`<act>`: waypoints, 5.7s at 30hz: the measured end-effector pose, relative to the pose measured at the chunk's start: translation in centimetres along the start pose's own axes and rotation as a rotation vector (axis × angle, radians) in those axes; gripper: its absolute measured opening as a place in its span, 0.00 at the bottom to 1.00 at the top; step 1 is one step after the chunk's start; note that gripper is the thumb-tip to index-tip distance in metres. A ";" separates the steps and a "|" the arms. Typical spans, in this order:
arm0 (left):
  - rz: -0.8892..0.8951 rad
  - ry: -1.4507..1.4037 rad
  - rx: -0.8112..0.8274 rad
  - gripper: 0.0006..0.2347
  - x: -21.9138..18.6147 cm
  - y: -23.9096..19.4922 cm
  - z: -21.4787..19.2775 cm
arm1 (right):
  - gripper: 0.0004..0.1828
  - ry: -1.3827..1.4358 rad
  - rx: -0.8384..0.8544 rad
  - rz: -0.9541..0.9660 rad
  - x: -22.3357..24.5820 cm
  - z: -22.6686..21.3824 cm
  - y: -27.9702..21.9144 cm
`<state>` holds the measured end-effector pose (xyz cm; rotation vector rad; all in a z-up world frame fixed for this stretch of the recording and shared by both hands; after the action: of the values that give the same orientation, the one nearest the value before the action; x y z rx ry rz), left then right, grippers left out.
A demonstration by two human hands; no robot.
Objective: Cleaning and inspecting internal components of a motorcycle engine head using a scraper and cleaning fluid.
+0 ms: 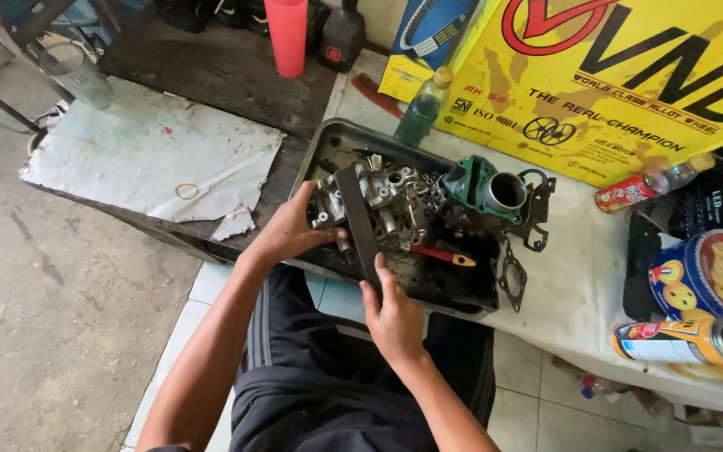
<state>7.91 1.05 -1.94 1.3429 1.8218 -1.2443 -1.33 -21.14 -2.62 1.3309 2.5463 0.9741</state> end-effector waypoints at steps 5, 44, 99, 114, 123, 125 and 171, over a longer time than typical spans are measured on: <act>-0.031 0.024 0.011 0.41 -0.1 -0.4 0.0 | 0.25 0.083 -0.082 0.004 0.7 0.7 3.3; -0.049 0.063 0.014 0.41 -1.4 -0.8 0.2 | 0.28 0.017 0.007 0.078 -0.7 -1.0 1.2; -0.093 0.034 -0.011 0.40 0.2 0.2 -0.1 | 0.27 0.831 -0.189 0.529 -3.7 -2.5 0.4; -0.052 0.000 -0.006 0.40 -1.2 -1.4 0.7 | 0.11 1.200 -0.087 0.620 1.7 -4.5 9.7; -0.055 0.048 0.010 0.40 -0.7 -0.9 0.9 | 0.10 1.135 0.061 0.567 4.3 -4.1 10.4; -0.065 0.057 0.004 0.40 -0.6 -0.9 1.0 | 0.10 1.074 0.117 0.548 3.4 -1.9 8.8; -0.007 0.023 -0.006 0.38 -1.4 -1.3 0.3 | 0.28 -0.147 -0.261 0.219 -2.2 0.3 10.2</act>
<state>7.16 0.12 -0.47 1.3544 1.8458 -1.2312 7.28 -18.49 2.67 1.5582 2.1147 1.1520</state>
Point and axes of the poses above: each hand's wrist, its own y-axis towards the middle knuckle, its own z-axis out of the palm, x = y × z, the point moved 7 cm from there along y, towards the middle knuckle, and after that the axes turned 13 degrees about -z, right-handed, at the moved point
